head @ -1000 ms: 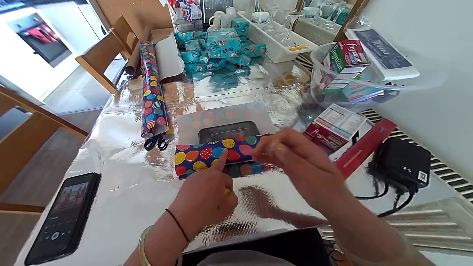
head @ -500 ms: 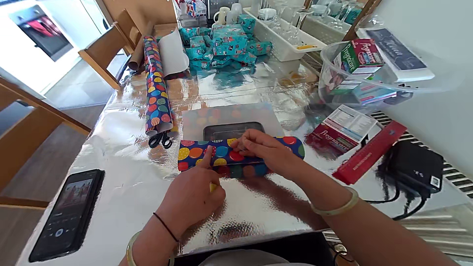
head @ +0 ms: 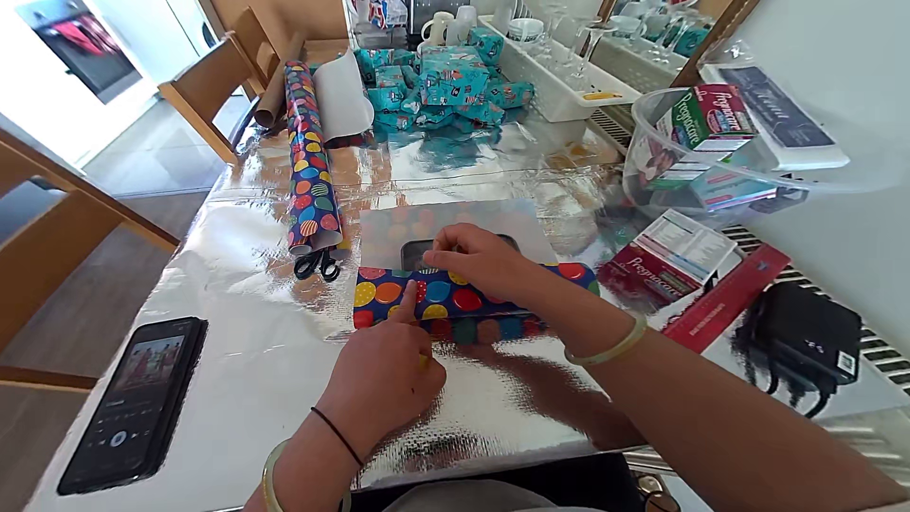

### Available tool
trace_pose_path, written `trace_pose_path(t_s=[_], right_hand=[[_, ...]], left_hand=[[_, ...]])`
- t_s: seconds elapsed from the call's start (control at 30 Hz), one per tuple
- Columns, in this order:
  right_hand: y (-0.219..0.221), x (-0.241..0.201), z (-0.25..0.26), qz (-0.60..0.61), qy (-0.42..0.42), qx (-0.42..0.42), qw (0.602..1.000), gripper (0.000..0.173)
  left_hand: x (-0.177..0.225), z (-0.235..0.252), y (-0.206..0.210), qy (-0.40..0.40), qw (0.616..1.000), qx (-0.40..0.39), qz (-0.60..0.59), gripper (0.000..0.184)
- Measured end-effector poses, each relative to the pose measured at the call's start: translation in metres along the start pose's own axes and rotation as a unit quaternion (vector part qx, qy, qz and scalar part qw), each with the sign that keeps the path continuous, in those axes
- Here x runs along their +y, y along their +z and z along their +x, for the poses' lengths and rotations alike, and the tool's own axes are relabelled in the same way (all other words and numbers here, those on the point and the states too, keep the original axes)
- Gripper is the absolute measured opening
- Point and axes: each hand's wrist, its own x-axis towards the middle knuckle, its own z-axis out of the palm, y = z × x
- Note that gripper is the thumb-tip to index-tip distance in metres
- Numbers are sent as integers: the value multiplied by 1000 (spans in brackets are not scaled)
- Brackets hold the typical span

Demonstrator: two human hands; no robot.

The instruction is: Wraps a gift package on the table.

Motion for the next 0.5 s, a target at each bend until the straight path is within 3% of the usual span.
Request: trace_pose_path(t_s=[0.5], right_hand=[[12,7,24,-281,-52,16,958,26]], left_hand=[[1,-1,-2,-7,1000,-21,-1,30]])
